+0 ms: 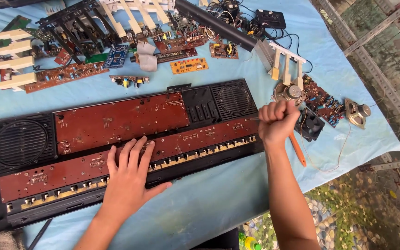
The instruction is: The person uses a screwdriver to unscrew and remove a screw from the back panel of a disassembled electronic device. The person then places the screw on the table.
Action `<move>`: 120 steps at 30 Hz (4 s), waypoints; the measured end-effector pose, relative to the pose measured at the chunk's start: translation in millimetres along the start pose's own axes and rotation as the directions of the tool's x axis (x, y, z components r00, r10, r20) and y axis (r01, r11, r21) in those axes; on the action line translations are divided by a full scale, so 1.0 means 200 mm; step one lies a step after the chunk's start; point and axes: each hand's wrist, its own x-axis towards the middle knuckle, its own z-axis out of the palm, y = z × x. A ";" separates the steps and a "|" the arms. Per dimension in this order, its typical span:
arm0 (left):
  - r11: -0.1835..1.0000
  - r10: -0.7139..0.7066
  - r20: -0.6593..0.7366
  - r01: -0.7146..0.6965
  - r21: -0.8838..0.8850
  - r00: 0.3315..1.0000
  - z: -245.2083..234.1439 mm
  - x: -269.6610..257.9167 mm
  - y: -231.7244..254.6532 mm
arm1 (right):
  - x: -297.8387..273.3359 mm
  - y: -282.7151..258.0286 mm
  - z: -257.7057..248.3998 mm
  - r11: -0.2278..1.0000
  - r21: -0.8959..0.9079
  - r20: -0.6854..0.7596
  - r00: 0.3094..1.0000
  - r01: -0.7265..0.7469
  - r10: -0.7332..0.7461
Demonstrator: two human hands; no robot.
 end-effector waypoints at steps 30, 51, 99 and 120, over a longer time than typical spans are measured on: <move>1.000 -0.007 0.037 0.007 -0.001 0.999 0.01 0.00 0.00 | 0.11 -0.05 -0.11 0.974 0.065 0.089 0.973 -0.219 0.213; 1.000 -0.027 0.113 0.026 0.016 0.993 0.04 -0.01 -0.01 | 0.01 0.00 0.05 0.991 -0.110 0.109 0.990 -0.078 0.090; 1.000 -0.016 0.136 0.017 -0.010 0.991 0.02 0.00 -0.02 | 0.09 -0.04 -0.02 0.961 -0.051 0.343 0.899 -0.270 0.271; 0.996 -0.017 0.092 0.025 -0.085 0.996 -0.02 0.02 -0.01 | -0.08 -0.13 0.33 0.880 -0.466 -0.031 0.992 0.093 -0.121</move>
